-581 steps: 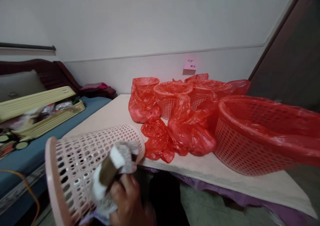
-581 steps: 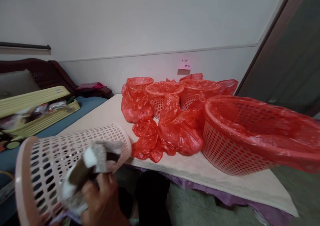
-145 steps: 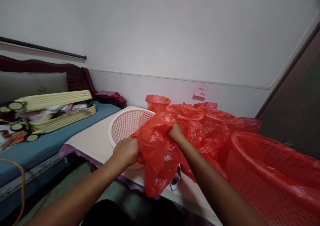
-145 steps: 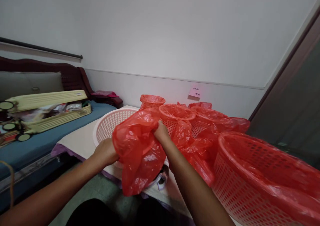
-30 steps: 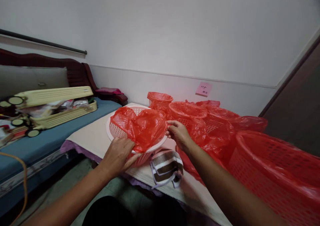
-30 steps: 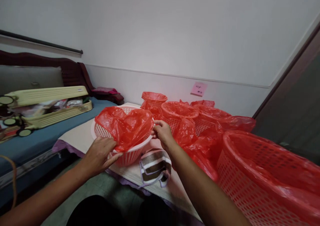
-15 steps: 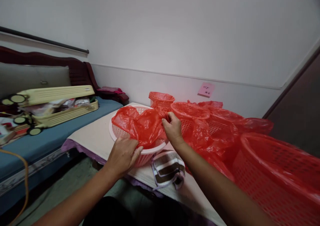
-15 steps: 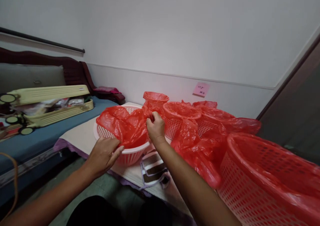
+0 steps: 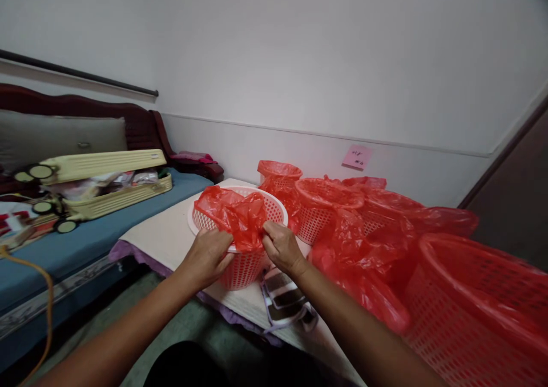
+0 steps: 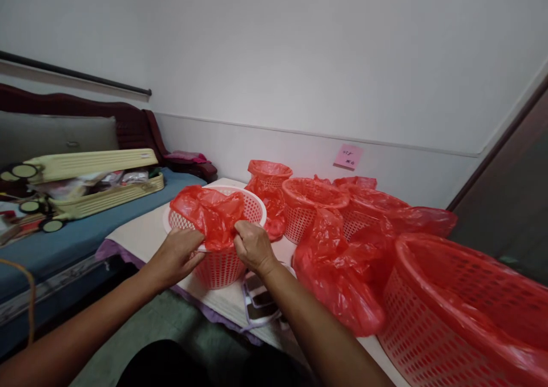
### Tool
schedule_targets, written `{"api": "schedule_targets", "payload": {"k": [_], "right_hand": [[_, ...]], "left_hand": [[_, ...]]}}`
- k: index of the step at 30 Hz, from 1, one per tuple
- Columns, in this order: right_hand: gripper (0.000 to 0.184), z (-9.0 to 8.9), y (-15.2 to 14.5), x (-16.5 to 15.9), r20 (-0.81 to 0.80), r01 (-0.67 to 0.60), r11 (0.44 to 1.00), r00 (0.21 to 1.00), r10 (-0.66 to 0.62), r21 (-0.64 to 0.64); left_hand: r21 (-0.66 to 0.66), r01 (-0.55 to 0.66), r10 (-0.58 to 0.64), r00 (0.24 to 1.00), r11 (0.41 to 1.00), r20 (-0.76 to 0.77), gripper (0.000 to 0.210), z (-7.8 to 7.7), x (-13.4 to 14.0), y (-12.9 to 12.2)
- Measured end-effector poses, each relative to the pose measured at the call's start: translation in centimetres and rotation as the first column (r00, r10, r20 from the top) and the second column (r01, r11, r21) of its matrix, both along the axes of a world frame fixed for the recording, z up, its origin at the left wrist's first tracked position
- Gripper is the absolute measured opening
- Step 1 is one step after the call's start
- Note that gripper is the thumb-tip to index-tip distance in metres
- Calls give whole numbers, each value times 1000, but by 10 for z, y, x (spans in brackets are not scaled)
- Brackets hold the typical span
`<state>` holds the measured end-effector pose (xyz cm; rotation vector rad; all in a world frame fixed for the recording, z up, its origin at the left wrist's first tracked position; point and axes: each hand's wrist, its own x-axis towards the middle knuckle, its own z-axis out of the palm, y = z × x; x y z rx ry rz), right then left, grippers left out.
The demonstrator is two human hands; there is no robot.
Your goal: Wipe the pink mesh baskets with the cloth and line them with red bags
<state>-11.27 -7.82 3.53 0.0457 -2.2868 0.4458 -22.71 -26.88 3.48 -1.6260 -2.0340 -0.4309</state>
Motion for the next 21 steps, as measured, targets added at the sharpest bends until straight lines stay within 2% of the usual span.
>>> {"api": "schedule_targets", "payload": {"k": [4, 9, 13, 21], "right_hand": [[15, 1, 0, -8, -40, 78, 994, 996, -81, -79], [14, 11, 5, -9, -76, 143, 976, 985, -157, -166], [12, 17, 10, -5, -42, 167, 971, 983, -177, -173], [14, 13, 29, -1, 106, 218, 967, 973, -205, -130]], "left_hand": [[35, -58, 58, 998, 998, -15, 17, -2, 6, 4], [83, -127, 129, 991, 988, -21, 15, -1, 38, 10], [103, -163, 167, 985, 981, -34, 10, 4, 55, 21], [107, -164, 177, 977, 981, -119, 11, 1, 63, 48]]}}
